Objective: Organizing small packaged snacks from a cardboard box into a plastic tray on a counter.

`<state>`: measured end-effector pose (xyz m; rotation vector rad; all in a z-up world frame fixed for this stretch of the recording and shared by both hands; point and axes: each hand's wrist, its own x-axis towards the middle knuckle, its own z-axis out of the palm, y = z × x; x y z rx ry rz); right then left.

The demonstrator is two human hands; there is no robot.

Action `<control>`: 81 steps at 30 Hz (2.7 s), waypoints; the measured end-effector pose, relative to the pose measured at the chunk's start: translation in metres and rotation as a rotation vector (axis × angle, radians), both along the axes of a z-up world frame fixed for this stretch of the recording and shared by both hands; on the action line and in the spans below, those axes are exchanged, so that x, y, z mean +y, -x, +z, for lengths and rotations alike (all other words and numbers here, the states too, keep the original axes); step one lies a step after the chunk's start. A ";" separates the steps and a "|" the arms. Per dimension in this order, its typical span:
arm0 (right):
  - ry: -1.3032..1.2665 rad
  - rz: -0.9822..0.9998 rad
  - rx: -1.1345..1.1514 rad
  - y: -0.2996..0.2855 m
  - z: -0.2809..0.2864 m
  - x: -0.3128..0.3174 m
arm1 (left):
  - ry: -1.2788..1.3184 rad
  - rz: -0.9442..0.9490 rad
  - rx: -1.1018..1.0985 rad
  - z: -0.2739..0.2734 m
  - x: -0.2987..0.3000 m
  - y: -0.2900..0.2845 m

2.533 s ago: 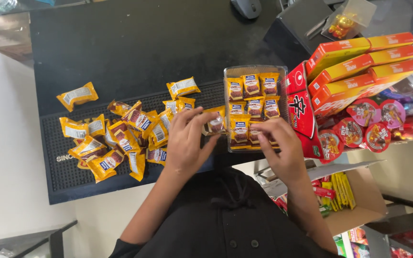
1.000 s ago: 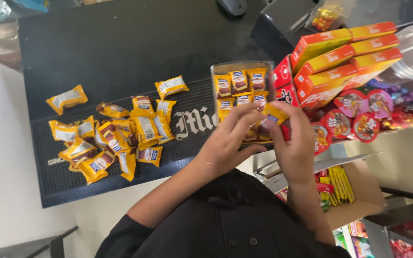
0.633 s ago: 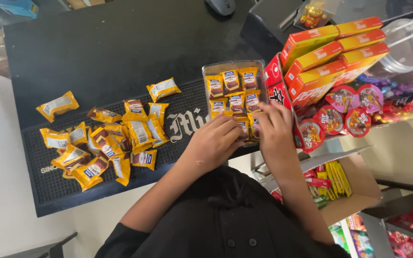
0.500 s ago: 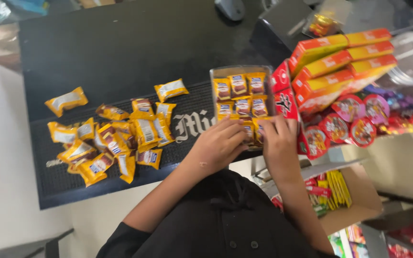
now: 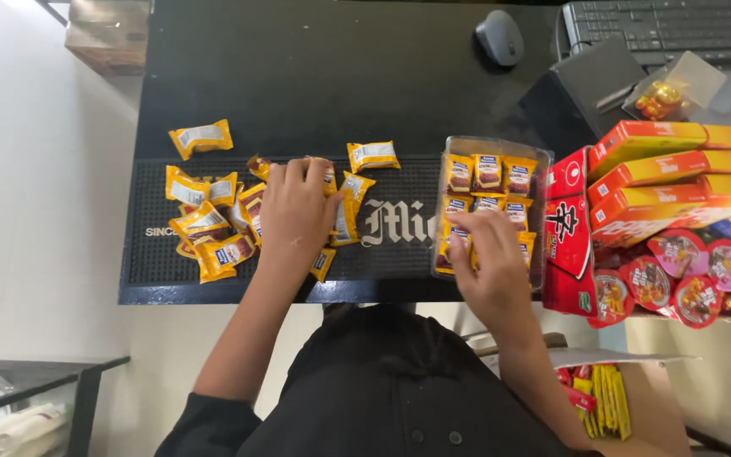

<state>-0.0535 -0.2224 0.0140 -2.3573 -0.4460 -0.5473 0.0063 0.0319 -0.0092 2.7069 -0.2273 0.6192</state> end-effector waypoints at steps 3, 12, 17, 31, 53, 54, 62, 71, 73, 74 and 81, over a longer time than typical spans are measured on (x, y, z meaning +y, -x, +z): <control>-0.108 0.068 0.116 -0.004 -0.002 0.009 | 0.116 -0.094 0.064 0.013 -0.001 0.007; -0.050 0.299 -0.131 -0.011 0.001 -0.006 | 1.373 -0.899 0.732 0.014 -0.037 0.020; -0.022 0.099 -0.139 -0.006 0.000 -0.034 | 1.300 -0.722 0.664 0.000 -0.067 0.010; -0.081 0.044 0.222 -0.036 -0.010 -0.031 | 0.213 -0.673 -0.025 -0.008 -0.093 0.037; -0.207 0.013 0.049 -0.016 -0.007 -0.009 | -0.079 -0.263 0.092 0.023 -0.014 0.032; -0.271 0.018 0.050 -0.014 -0.008 -0.010 | 0.002 -0.317 0.096 0.028 -0.015 0.030; -0.717 0.195 0.346 -0.007 -0.015 -0.015 | 1.390 -0.845 0.729 0.000 -0.054 0.028; -0.932 -0.018 0.332 -0.003 -0.033 -0.052 | 1.249 -0.784 0.651 -0.004 -0.105 0.025; -0.879 -0.117 0.283 -0.006 -0.018 -0.055 | 1.127 -0.715 0.607 0.005 -0.109 0.024; -0.766 -0.176 0.089 -0.010 -0.011 -0.054 | 0.969 -0.677 0.494 0.006 -0.109 0.022; -0.135 -0.189 0.092 -0.051 -0.037 -0.065 | 0.427 -0.696 0.018 0.002 -0.109 0.018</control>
